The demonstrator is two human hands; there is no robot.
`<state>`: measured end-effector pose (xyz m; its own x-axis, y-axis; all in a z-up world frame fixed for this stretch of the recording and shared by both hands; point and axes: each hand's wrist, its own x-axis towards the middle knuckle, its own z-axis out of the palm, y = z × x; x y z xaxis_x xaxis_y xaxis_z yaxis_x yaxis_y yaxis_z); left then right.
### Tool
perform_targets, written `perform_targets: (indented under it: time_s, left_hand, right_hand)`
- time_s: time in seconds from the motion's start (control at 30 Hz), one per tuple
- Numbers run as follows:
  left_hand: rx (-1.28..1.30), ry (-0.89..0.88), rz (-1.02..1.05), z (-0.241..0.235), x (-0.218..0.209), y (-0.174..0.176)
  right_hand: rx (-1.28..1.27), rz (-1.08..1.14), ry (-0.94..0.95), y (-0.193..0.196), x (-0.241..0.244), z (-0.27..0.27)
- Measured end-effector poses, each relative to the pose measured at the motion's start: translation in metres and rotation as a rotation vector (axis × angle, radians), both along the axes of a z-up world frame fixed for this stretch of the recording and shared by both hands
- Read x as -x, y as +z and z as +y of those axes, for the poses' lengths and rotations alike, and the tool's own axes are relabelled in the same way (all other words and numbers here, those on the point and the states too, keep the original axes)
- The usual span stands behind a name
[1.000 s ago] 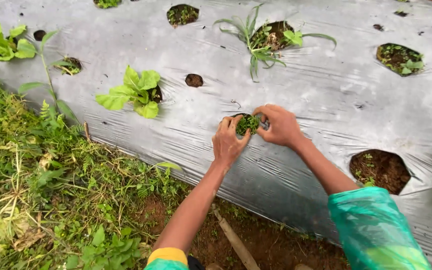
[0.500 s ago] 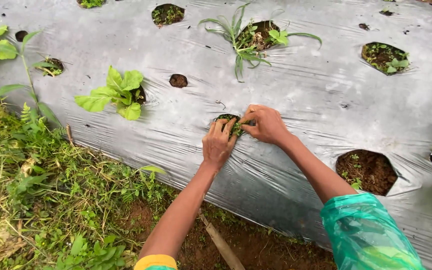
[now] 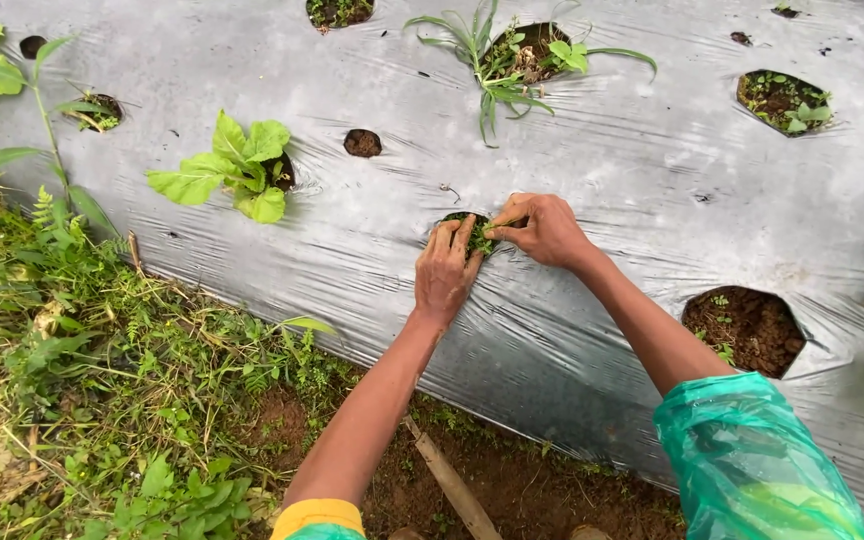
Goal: Weeding a garden bed by using a hand hoe to loosen soil and pulling weeds by hand from planting holes in plastic mulch.
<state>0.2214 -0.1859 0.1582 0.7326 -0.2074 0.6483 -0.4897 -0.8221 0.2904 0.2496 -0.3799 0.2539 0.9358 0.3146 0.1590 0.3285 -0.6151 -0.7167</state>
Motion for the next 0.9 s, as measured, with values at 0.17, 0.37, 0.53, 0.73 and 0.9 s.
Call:
perform_targets:
  time_s: [0.17,0.37,0.53,0.73,0.9]
  left_hand:
    - [0.035,-0.049,0.072,0.002,0.001,-0.001]
    - [-0.060,-0.121,0.074,0.004,-0.002,-0.005]
    - [-0.059,-0.171,-0.086,0.003,-0.006,-0.023]
    - [-0.136,-0.145,-0.326,0.000,-0.008,-0.020]
    - [-0.097,-0.167,-0.416,-0.001,-0.010,-0.021]
  right_hand:
    - [-0.137,0.042,0.027,0.003,0.000,-0.001]
    - [-0.313,0.070,0.040,0.008,0.001,-0.002]
    - [-0.213,-0.030,0.023,0.001,0.006,0.003]
    - [0.039,-0.202,-0.003,-0.007,0.004,0.007]
    - [0.351,-0.339,0.021,-0.030,0.004,0.012]
